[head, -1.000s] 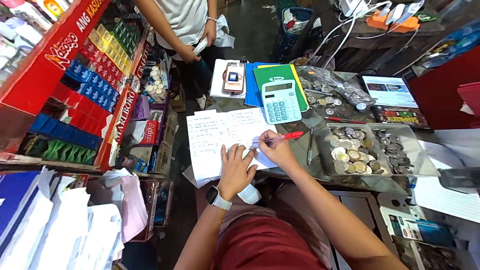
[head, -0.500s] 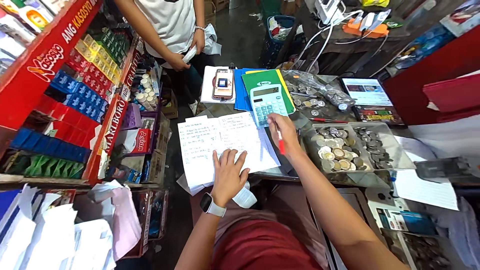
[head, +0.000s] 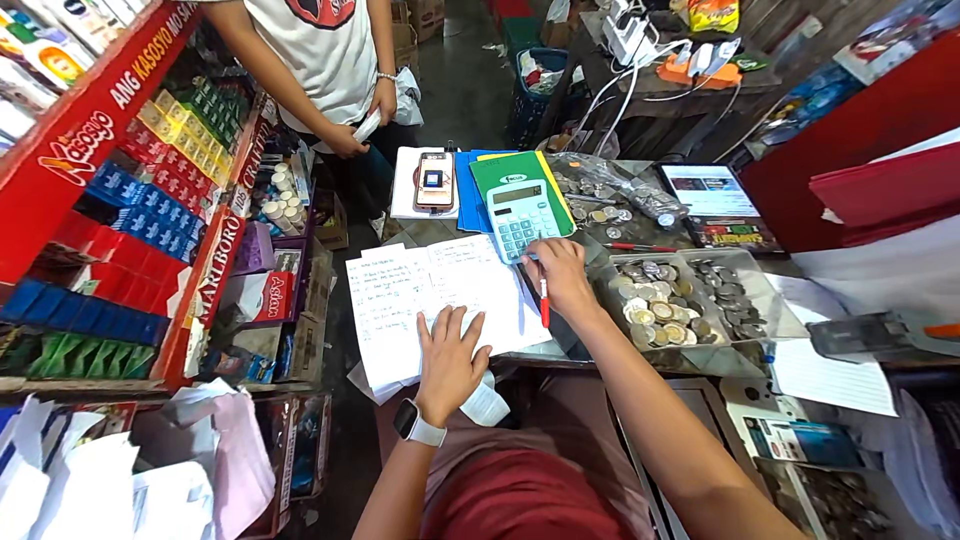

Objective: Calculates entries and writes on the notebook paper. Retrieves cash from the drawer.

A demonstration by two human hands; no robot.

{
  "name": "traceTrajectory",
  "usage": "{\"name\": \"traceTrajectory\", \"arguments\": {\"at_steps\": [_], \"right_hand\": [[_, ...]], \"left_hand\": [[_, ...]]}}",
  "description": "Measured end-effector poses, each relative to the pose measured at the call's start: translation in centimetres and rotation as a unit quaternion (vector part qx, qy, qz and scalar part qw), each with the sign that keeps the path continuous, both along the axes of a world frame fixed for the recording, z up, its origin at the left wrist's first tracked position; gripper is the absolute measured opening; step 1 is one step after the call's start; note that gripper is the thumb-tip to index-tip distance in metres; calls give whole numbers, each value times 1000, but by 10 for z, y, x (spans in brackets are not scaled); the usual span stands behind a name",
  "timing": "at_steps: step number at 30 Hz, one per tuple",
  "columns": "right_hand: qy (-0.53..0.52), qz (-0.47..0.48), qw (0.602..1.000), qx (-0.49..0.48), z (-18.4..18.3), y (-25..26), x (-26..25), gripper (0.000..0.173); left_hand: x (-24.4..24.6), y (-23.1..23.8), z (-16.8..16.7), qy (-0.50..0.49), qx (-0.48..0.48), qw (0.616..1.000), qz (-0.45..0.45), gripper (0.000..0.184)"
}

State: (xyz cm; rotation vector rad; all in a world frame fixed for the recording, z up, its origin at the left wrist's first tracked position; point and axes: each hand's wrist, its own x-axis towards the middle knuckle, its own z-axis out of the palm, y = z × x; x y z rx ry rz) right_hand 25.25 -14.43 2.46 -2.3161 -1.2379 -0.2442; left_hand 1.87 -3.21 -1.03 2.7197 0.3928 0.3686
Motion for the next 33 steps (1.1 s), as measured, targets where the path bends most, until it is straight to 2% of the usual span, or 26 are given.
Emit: {"name": "traceTrajectory", "arguments": {"at_steps": [4, 6, 8, 10, 12, 14, 17, 21, 25, 28, 30, 33], "right_hand": [[46, -31, 998, 8, -3, -9, 2, 33], [83, -16, 995, 55, 2, -8, -11, 32], [179, 17, 979, 98, 10, -7, -34, 33], [300, 45, 945, 126, 13, -3, -57, 30], [339, 53, 930, 134, 9, 3, -71, 21], [318, 55, 939, 120, 2, 6, -75, 16], [250, 49, 963, 87, -5, 9, -74, 18], [269, 71, 957, 75, -6, 8, -75, 21], [239, 45, 967, 76, -4, 7, -76, 18], [236, 39, 966, 101, 8, 7, -58, 16], [140, 30, 982, 122, 8, 10, -35, 17], [28, 46, 997, 50, 4, 18, -5, 22]], "left_hand": [[0, 0, 2, 6, -5, 1000, -4, 47], [0, 0, 3, 8, -9, 1000, -6, 47], [1, 0, 3, 11, -15, 1000, -6, 47], [1, -1, 2, 1, -16, 1000, -3, 46], [1, -2, 3, -10, -17, 1000, 1, 45], [0, -2, 5, -13, -25, 1000, 0, 44], [0, -2, 5, -10, -27, 1000, 1, 44], [1, -3, 5, -7, -29, 1000, 2, 43], [0, -2, 5, 4, -31, 1000, 1, 45], [1, -1, 5, 2, -22, 1000, 0, 46], [1, -1, 3, 6, -19, 1000, 2, 46], [0, -1, 2, 4, -14, 1000, 3, 46]]}}
